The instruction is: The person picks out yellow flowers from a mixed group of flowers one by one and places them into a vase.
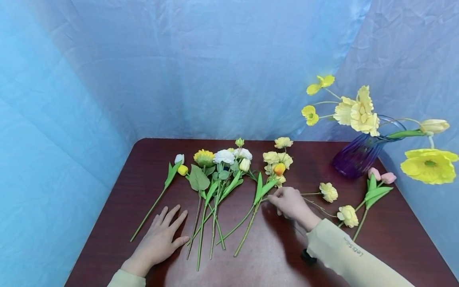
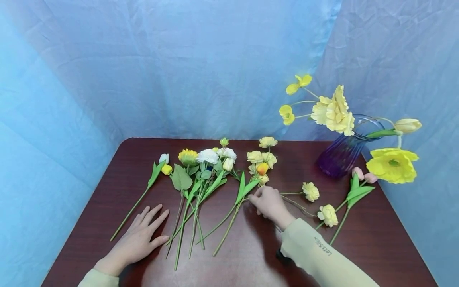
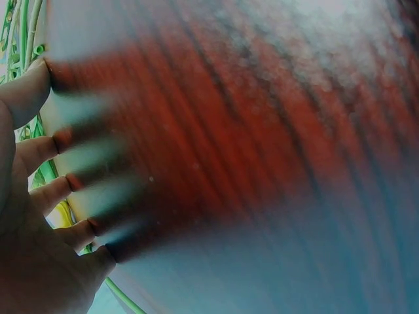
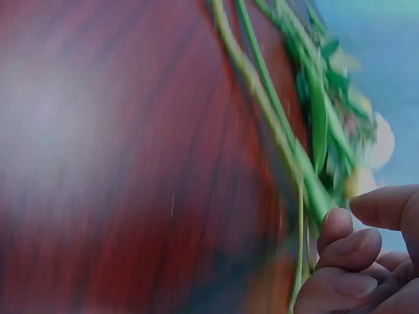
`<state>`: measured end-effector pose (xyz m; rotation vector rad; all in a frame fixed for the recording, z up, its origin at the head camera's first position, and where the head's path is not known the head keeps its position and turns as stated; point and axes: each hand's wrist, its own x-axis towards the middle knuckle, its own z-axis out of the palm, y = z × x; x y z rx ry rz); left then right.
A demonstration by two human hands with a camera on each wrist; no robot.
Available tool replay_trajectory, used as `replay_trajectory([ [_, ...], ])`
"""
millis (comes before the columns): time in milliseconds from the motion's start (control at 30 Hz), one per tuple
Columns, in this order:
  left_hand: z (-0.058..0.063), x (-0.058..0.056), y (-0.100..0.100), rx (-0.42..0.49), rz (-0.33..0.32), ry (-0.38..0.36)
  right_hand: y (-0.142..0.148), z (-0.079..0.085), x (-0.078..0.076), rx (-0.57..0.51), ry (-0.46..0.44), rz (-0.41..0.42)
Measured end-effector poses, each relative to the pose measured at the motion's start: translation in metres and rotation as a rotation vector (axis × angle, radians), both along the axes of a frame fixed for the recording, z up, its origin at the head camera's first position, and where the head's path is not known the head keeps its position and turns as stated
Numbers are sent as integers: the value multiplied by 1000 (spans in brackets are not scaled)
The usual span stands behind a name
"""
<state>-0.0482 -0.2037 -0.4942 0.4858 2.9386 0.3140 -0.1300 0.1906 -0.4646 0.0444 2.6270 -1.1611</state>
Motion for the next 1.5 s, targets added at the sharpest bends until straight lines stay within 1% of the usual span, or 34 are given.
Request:
replay_trajectory([
  [100,0,-1,0,4,-2,4,-17,-1,3,-65,-79,4],
  [200,0,-2,0,6,-7,14,-30,-2,4,-61,-135,19],
  [267,0,-2,-1,5,-5,13,-37,-4,3,-10,-130,58],
  [367,0,-3,-1,-3,1,9,-47,-8,2,122,-68,124],
  [433,0,-3,-1,-10,5,6,-52,-11,2,213,-31,152],
  [533,1,-3,0,-15,5,3,-58,-17,3,339,0,150],
  [667,1,-3,1,-16,4,-1,-57,-25,3,408,-15,97],
  [833,3,-2,1,-9,10,-5,-52,-29,1,393,-40,48],
  [1067,2,-2,0,0,8,4,-45,-29,-1,300,-21,-6],
  [1200,2,-1,0,8,10,0,-41,-29,0,250,-17,-54],
  [1333,3,-1,0,12,14,-1,-37,-29,1,239,25,-84],
  [1433,3,-1,0,13,13,3,-35,-27,2,239,80,-89],
  [1500,3,-1,0,13,13,1,-34,-24,3,205,111,-101],
])
